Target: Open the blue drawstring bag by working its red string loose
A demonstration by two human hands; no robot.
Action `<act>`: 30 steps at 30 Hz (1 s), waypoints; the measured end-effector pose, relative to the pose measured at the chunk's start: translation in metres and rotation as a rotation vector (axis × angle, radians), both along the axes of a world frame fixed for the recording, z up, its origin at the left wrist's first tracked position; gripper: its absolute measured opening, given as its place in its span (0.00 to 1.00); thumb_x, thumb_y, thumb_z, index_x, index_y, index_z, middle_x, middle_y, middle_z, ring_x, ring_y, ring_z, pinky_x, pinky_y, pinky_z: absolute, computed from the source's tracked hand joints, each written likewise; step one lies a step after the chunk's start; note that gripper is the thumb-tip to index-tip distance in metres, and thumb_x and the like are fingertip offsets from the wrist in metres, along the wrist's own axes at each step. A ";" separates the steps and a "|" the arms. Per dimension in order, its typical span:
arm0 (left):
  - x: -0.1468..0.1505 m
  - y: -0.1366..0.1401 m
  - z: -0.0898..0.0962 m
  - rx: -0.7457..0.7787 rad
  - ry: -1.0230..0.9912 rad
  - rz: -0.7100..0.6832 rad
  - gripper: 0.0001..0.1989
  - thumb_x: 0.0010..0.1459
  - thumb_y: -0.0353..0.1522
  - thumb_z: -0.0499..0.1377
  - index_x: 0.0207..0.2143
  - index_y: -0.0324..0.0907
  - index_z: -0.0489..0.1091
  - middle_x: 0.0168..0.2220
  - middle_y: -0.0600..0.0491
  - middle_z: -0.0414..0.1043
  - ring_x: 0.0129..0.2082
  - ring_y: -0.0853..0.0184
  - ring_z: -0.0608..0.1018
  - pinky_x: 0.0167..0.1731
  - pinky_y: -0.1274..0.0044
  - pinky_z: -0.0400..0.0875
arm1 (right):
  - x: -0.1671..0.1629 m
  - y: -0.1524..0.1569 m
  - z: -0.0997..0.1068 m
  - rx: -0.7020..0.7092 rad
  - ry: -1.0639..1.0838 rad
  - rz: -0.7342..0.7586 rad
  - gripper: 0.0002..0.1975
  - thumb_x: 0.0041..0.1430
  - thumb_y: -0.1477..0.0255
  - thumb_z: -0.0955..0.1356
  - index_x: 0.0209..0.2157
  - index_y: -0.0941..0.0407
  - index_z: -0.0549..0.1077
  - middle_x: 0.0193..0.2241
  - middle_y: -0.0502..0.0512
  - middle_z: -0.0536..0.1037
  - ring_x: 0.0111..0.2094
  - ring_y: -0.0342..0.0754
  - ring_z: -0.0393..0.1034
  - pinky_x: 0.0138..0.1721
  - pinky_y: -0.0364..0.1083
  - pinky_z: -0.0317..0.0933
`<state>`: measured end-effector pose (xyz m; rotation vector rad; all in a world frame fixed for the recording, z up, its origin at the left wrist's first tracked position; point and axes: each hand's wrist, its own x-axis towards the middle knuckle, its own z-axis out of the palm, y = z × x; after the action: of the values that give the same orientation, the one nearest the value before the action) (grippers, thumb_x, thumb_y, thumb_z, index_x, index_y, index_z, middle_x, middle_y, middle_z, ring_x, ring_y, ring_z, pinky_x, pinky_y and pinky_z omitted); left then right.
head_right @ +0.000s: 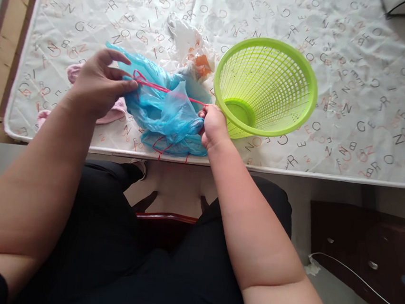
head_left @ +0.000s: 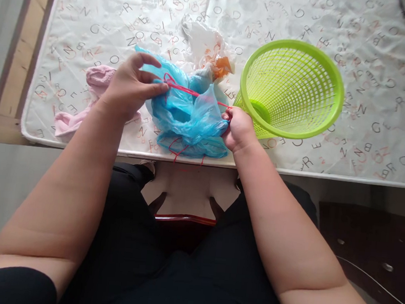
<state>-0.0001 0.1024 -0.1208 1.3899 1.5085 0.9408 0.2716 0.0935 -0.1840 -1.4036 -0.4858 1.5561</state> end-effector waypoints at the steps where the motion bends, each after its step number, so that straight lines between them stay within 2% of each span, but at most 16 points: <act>1: -0.003 0.002 -0.002 0.046 -0.003 0.055 0.32 0.49 0.44 0.77 0.52 0.50 0.69 0.35 0.61 0.78 0.38 0.67 0.77 0.40 0.69 0.72 | 0.001 0.001 -0.001 -0.043 0.022 0.023 0.16 0.66 0.70 0.66 0.28 0.50 0.55 0.19 0.40 0.56 0.17 0.38 0.50 0.18 0.39 0.52; 3: -0.009 0.007 -0.006 0.094 0.067 0.141 0.35 0.51 0.50 0.76 0.53 0.49 0.66 0.35 0.62 0.78 0.42 0.69 0.76 0.42 0.70 0.69 | 0.002 0.002 -0.001 -0.097 0.054 0.028 0.14 0.65 0.72 0.66 0.29 0.50 0.56 0.19 0.39 0.56 0.17 0.38 0.50 0.18 0.38 0.52; 6: -0.015 0.011 -0.010 0.070 0.204 0.158 0.38 0.55 0.59 0.71 0.55 0.45 0.64 0.34 0.62 0.76 0.48 0.68 0.74 0.44 0.70 0.64 | 0.000 0.001 -0.001 -0.119 0.034 -0.014 0.12 0.64 0.73 0.65 0.29 0.51 0.56 0.19 0.40 0.57 0.17 0.38 0.51 0.18 0.38 0.53; 9: -0.015 0.011 -0.012 0.057 0.249 0.139 0.37 0.59 0.61 0.66 0.55 0.45 0.65 0.33 0.62 0.75 0.50 0.67 0.73 0.43 0.70 0.62 | 0.002 -0.002 -0.003 -0.041 -0.148 0.040 0.08 0.65 0.68 0.65 0.31 0.51 0.61 0.23 0.44 0.67 0.20 0.40 0.62 0.21 0.39 0.59; 11: -0.010 0.009 -0.012 0.069 0.219 0.115 0.33 0.60 0.59 0.66 0.54 0.46 0.67 0.34 0.62 0.76 0.47 0.68 0.73 0.42 0.70 0.63 | 0.005 -0.003 -0.005 0.128 -0.306 0.129 0.04 0.66 0.66 0.65 0.36 0.50 0.67 0.31 0.49 0.76 0.30 0.44 0.73 0.29 0.44 0.71; 13: -0.002 0.006 -0.013 0.088 0.173 0.085 0.26 0.62 0.53 0.68 0.52 0.48 0.70 0.34 0.61 0.77 0.41 0.69 0.73 0.39 0.70 0.63 | 0.005 -0.004 -0.005 0.404 -0.436 0.243 0.08 0.66 0.66 0.63 0.43 0.50 0.72 0.45 0.53 0.81 0.47 0.50 0.79 0.50 0.51 0.76; 15: 0.008 0.003 -0.013 0.088 0.158 0.041 0.17 0.63 0.46 0.68 0.48 0.48 0.73 0.34 0.59 0.78 0.34 0.70 0.72 0.35 0.70 0.64 | 0.002 -0.008 -0.002 0.701 -0.541 0.375 0.13 0.67 0.65 0.63 0.48 0.49 0.75 0.57 0.55 0.79 0.63 0.53 0.72 0.68 0.57 0.66; 16: 0.014 0.001 -0.013 0.081 0.161 0.007 0.14 0.64 0.43 0.68 0.47 0.48 0.74 0.34 0.59 0.78 0.33 0.70 0.72 0.34 0.70 0.65 | 0.000 -0.011 0.001 0.815 -0.589 0.427 0.13 0.69 0.64 0.63 0.49 0.49 0.76 0.60 0.55 0.78 0.67 0.54 0.69 0.72 0.58 0.60; 18: 0.025 -0.003 -0.014 0.063 0.166 -0.074 0.10 0.63 0.39 0.68 0.45 0.48 0.75 0.33 0.57 0.78 0.33 0.68 0.75 0.34 0.69 0.69 | -0.006 -0.017 0.006 0.929 -0.675 0.452 0.14 0.73 0.59 0.63 0.48 0.49 0.77 0.61 0.55 0.77 0.68 0.56 0.66 0.75 0.61 0.56; 22: 0.043 -0.008 -0.019 0.067 0.078 -0.195 0.12 0.57 0.34 0.71 0.42 0.47 0.74 0.37 0.53 0.80 0.42 0.62 0.83 0.42 0.69 0.78 | -0.012 -0.023 0.006 0.902 -0.729 0.373 0.23 0.77 0.49 0.60 0.45 0.49 0.77 0.57 0.57 0.78 0.66 0.57 0.68 0.73 0.62 0.59; 25: 0.052 -0.009 -0.023 0.076 0.013 -0.240 0.13 0.55 0.30 0.70 0.42 0.47 0.73 0.40 0.52 0.81 0.47 0.61 0.84 0.47 0.69 0.81 | -0.012 -0.020 0.001 0.804 -0.678 0.442 0.23 0.71 0.45 0.66 0.47 0.50 0.77 0.51 0.58 0.79 0.60 0.57 0.72 0.66 0.60 0.66; 28: 0.054 -0.009 -0.022 0.056 0.018 -0.252 0.14 0.56 0.28 0.68 0.45 0.47 0.74 0.42 0.52 0.82 0.49 0.60 0.84 0.50 0.69 0.82 | -0.012 -0.020 0.003 0.657 -0.601 0.474 0.20 0.65 0.49 0.75 0.40 0.52 0.76 0.43 0.56 0.78 0.52 0.55 0.74 0.57 0.54 0.71; 30: 0.052 -0.009 -0.019 0.020 0.059 -0.244 0.15 0.56 0.27 0.66 0.46 0.47 0.75 0.43 0.51 0.82 0.50 0.60 0.85 0.50 0.69 0.82 | -0.012 -0.021 0.010 0.529 -0.503 0.405 0.16 0.64 0.55 0.76 0.35 0.52 0.74 0.37 0.53 0.75 0.48 0.52 0.73 0.50 0.50 0.71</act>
<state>0.0521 0.0933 -0.1397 1.5869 1.3379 0.7706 0.2597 0.0720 -0.1743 -1.3084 -1.4464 1.2198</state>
